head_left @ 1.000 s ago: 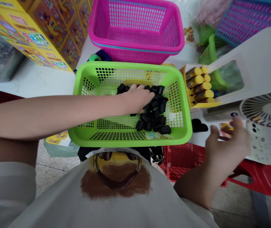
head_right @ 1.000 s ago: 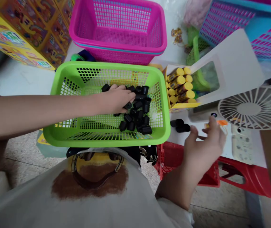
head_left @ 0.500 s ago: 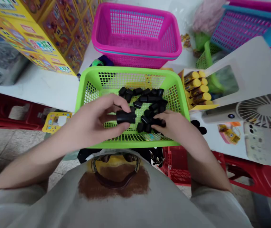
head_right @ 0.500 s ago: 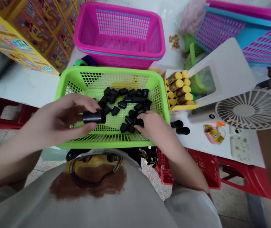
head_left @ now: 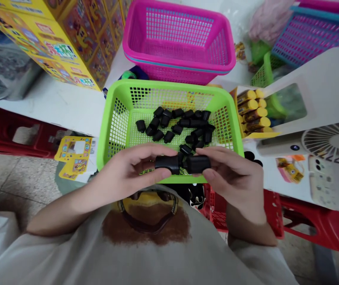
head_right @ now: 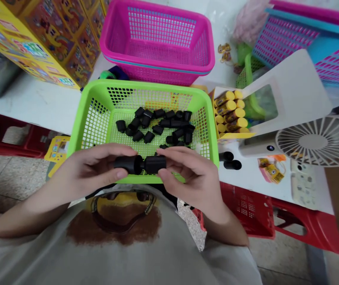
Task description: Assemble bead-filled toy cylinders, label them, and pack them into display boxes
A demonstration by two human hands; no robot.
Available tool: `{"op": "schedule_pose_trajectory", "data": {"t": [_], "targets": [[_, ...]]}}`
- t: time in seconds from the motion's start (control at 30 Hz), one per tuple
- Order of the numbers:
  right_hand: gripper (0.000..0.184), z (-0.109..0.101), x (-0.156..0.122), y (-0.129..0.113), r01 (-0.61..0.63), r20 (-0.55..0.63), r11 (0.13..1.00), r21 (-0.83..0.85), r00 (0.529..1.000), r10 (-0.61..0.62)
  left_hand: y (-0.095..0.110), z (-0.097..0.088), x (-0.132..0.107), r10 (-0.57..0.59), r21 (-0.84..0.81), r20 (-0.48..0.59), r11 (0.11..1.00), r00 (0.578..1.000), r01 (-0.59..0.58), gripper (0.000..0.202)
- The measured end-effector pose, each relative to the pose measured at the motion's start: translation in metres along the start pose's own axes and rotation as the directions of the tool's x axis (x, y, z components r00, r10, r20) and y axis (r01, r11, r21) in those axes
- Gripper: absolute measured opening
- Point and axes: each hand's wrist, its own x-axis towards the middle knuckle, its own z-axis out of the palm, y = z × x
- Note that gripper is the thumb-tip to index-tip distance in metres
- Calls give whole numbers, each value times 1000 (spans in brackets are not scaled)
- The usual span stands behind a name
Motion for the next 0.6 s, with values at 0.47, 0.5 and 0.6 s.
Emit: {"op": "schedule_pose_trajectory", "data": {"t": [0.47,0.5,0.6], "targets": [[64,-10,-18,-2,478,125,732,-486,866,-483,0,6,1,-250,-169,154,947,956,274,31],[62,-10,-19,1,501,111,722,-478,849,-516,2,6,1,-255,-175,165,943,953,283,31],[58,-7,-20,9,511,133,751,-418,852,-506,7,9,3,-269,-149,205,942,941,302,32]]}}
